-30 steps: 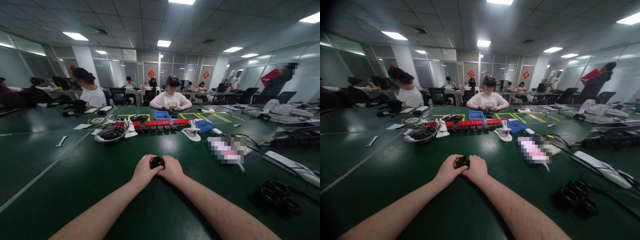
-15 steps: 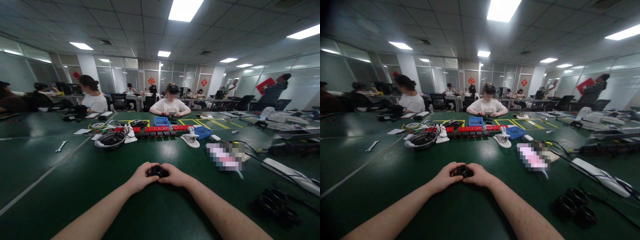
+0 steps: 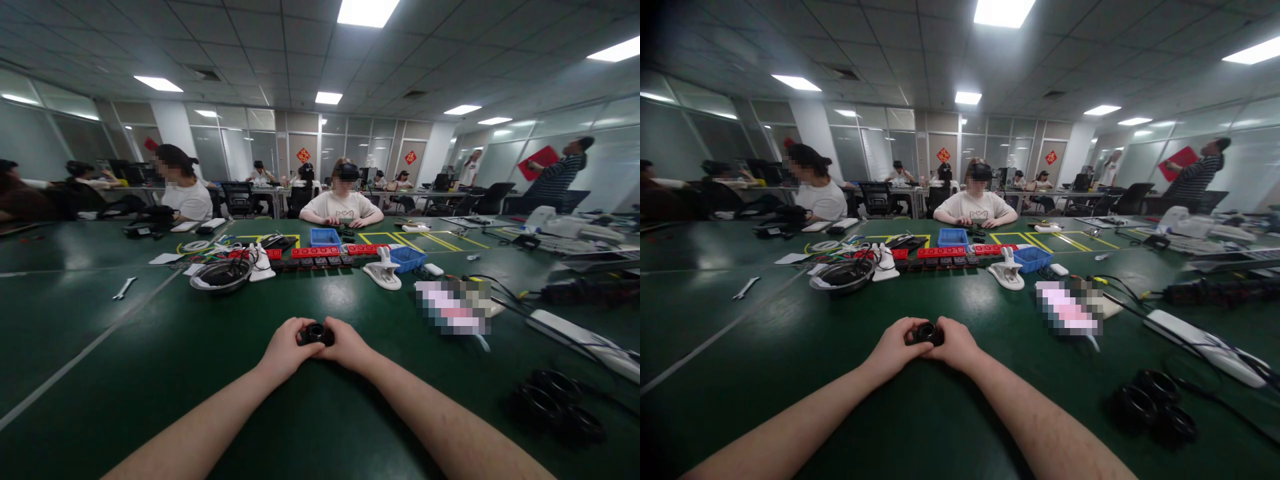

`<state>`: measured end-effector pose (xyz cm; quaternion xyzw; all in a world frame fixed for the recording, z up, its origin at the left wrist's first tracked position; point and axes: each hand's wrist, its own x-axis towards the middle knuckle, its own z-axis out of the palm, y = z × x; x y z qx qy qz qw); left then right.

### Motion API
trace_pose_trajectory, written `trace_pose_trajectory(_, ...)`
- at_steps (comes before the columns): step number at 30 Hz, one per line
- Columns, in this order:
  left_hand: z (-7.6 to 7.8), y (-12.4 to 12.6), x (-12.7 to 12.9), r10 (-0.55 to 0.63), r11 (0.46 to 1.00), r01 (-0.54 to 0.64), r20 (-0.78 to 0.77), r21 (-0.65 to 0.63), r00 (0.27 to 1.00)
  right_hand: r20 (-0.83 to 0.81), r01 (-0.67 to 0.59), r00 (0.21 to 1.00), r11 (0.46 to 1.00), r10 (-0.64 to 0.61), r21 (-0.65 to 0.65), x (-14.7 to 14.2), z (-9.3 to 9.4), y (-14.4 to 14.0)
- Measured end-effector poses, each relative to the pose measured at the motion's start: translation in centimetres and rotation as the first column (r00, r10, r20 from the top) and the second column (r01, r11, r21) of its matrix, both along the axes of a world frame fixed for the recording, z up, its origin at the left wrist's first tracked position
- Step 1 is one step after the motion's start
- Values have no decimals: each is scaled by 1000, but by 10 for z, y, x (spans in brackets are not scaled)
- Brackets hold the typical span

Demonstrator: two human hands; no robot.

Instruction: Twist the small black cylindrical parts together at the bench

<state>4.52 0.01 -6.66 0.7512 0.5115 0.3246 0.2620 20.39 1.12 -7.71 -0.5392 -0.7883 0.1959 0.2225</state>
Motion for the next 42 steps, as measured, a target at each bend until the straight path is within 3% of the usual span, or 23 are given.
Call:
trace_pose_trajectory(3,-1,-2,5,113,992,-111,-37,53,993,164,140,973,979,-163,145,-12,-1,-6)
trace_pose_trajectory(6,0,-2,5,116,990,-112,-47,82,992,234,153,951,967,-201,205,-16,0,-10)
trace_pose_trajectory(8,1,-1,1,54,996,-50,-40,75,998,177,85,976,974,-123,208,-12,1,-9)
trace_pose_trajectory(10,2,0,-3,-43,997,45,-37,63,998,63,-49,997,982,38,182,-5,1,-7)
trace_pose_trajectory(12,2,1,-7,-138,989,140,-25,49,990,-38,-194,979,974,200,121,3,2,-3)
trace_pose_trajectory(14,2,2,-10,-201,979,201,-2,33,980,-107,-284,952,958,286,35,10,1,1)
trace_pose_trajectory(17,1,3,-11,-231,973,230,20,14,973,-187,-325,931,945,312,-40,15,0,6)
trace_pose_trajectory(27,1,5,-12,-247,969,247,34,-7,968,-302,-417,878,903,371,-104,16,6,8)
trace_pose_trajectory(34,0,4,-8,-178,984,178,10,11,984,-331,-335,906,925,264,-180,14,1,9)
trace_pose_trajectory(39,-2,-3,2,-6,999,7,-20,46,1000,-76,-75,995,994,68,-83,4,-3,6)
trace_pose_trajectory(42,-5,-4,8,99,992,-96,-41,80,994,100,115,988,992,-119,44,-8,-3,-1)
